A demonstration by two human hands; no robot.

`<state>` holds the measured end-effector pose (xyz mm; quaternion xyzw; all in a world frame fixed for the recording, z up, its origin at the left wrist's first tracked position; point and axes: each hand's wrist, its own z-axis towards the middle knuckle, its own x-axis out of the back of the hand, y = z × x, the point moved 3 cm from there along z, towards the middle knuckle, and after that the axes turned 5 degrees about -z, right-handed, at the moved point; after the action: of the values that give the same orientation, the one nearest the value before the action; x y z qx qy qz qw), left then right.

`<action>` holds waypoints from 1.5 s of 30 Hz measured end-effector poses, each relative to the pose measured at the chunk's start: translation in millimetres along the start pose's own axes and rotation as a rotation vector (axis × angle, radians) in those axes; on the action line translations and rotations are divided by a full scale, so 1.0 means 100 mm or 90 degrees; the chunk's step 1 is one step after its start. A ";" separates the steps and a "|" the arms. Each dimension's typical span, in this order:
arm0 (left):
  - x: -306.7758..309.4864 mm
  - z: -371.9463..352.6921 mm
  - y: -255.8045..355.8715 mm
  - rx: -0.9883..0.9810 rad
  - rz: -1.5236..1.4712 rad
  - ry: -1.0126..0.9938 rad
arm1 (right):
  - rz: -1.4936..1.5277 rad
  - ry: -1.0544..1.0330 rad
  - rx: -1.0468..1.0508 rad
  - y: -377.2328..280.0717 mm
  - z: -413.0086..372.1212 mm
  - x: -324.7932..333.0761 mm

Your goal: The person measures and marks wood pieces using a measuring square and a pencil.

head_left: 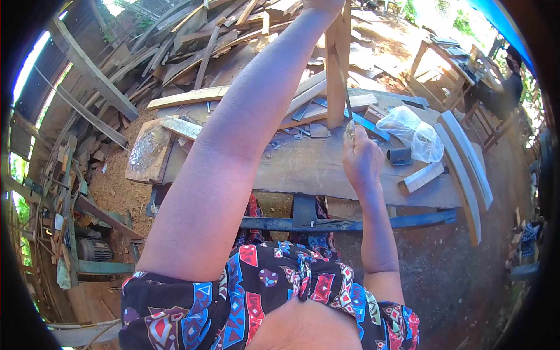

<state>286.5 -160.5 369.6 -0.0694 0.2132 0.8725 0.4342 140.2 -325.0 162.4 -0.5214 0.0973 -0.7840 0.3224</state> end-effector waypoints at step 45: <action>0.23 0.02 -0.01 0.188 -0.206 -0.066 | 0.037 0.035 0.089 -0.18 0.70 -0.12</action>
<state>273.4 -142.0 363.9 0.0068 0.3022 0.7530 0.5845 197.5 -290.6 192.9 -0.4730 0.0659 -0.7933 0.3776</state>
